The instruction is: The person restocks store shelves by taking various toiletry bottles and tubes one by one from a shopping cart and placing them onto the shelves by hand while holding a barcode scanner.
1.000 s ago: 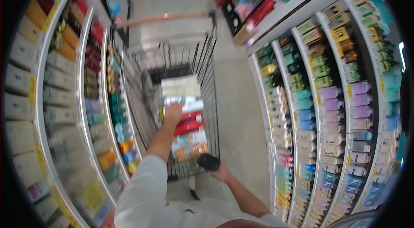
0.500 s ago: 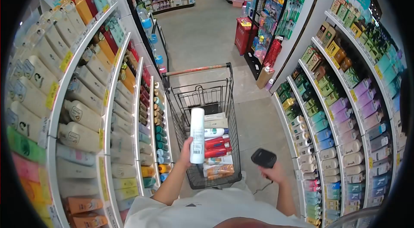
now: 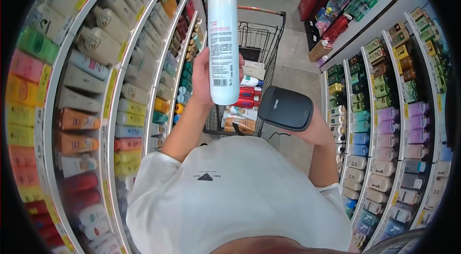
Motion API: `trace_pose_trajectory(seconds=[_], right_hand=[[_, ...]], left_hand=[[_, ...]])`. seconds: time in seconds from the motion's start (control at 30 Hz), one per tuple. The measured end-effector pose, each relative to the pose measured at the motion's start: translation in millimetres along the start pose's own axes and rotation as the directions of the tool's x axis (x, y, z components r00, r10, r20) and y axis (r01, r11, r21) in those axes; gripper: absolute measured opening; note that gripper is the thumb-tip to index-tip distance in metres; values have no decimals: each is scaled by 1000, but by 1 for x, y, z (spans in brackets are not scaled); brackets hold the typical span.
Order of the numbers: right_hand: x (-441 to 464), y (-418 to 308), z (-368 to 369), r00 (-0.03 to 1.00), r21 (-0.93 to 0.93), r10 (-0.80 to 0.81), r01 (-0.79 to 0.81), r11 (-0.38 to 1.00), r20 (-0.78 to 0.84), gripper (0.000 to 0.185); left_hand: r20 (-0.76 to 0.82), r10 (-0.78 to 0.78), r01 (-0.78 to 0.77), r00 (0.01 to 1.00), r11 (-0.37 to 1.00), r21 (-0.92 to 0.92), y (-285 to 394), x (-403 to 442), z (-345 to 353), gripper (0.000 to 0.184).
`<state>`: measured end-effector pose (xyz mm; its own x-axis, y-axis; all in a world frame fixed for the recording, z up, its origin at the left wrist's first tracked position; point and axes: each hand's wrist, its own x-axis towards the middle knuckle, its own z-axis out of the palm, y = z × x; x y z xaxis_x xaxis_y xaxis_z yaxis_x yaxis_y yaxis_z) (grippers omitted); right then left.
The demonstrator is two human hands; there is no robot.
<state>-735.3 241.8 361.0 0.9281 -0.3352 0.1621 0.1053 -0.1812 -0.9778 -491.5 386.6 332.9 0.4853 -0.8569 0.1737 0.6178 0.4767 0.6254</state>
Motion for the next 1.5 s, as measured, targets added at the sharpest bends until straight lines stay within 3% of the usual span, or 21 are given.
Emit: trace_pose_trajectory(seconds=[0.1, 0.2, 0.23, 0.27, 0.3, 0.4, 0.47, 0.5, 0.53, 0.63, 0.67, 0.7, 0.77, 0.83, 0.87, 0.93, 0.97, 1.17, 1.3, 1.37, 1.5], right_hand=[[4, 7, 0, 976, -187, 24, 17, 982, 215, 40], [13, -1, 18, 977, -226, -74, 119, 967, 198, 35], [16, -2, 24, 973, 11, 154, -158, 987, 175, 31], [23, -2, 33, 900, 232, 373, -421, 877, 226, 28], [28, 1, 45, 920, 257, 314, -371, 892, 234, 18], [32, 15, 54, 894, 294, 292, -396, 870, 340, 19], [27, 26, 46, 897, 330, 255, -379, 864, 362, 21], [26, 32, 45, 905, 379, 226, -363, 852, 359, 24], [25, 39, 44, 902, 368, 215, -358, 858, 374, 24], [16, 64, 46, 900, 417, 309, -419, 807, 306, 24], [13, 72, 49, 901, 411, 301, -415, 812, 313, 24], [10, 79, 53, 889, 389, 353, -448, 805, 293, 22], [5, 92, 60, 862, 360, 419, -501, 787, 284, 19], [1, 100, 68, 856, 331, 434, -512, 793, 282, 18], [-2, 103, 72, 848, 309, 452, -524, 793, 279, 17], [-5, 107, 81, 852, 300, 448, -517, 802, 273, 17], [-7, 107, 85, 857, 305, 452, -512, 803, 247, 17], [-19, 115, 99, 866, 301, 464, -500, 812, 185, 19], [-24, 114, 109, 871, 331, 476, -488, 808, 122, 19], [-28, 115, 113, 862, 343, 497, -500, 795, 104, 19], [-28, 118, 119, 858, 289, 505, -509, 811, 94, 20]], left_hand=[[-124, 54, -38, 991, 991, 128, -1, -15, 14, 60], [-228, 362, -222, 904, 852, 474, -12, -30, 10, 50], [-197, 365, -239, 910, 849, 471, -13, -39, 1, 51], [-167, 421, -287, 891, 810, 512, -16, -43, -10, 55], [-183, 463, -315, 867, 794, 519, -15, -49, -8, 56], [-253, 529, -395, 810, 811, 432, -2, -70, -18, 57], [-145, 342, -285, 929, 907, 311, 12, -92, -42, 58], [-161, 366, -303, 916, 898, 319, 20, -102, -52, 60], [-222, 393, -318, 892, 896, 309, 29, -112, -52, 64], [-218, 630, -432, 746, 705, 562, 63, -129, -59, 68], [-229, 763, -421, 605, 550, 721, 79, -133, -62, 71], [-203, 870, -360, 449, 384, 851, 94, -136, -68, 74], [-117, 946, -216, 302, 188, 958, 131, -142, -96, 79], [-107, 977, -21, 184, 113, 993, 171, -143, -104, 84], [-107, 978, -26, 181, 114, 993, 185, -142, -113, 84], [62, 996, 305, 59, -77, 949, 211, -137, -129, 90], [137, 990, 340, 43, -144, 929, 220, -132, -136, 94], [175, 984, 615, 39, -162, 772, 243, -111, -176, 97], [215, 976, 673, 34, -181, 717, 250, -104, -192, 97], [12, 999, 743, 46, -42, 668, 254, -98, -191, 96], [-81, 994, 785, 69, -4, 619, 262, -88, -199, 96]])
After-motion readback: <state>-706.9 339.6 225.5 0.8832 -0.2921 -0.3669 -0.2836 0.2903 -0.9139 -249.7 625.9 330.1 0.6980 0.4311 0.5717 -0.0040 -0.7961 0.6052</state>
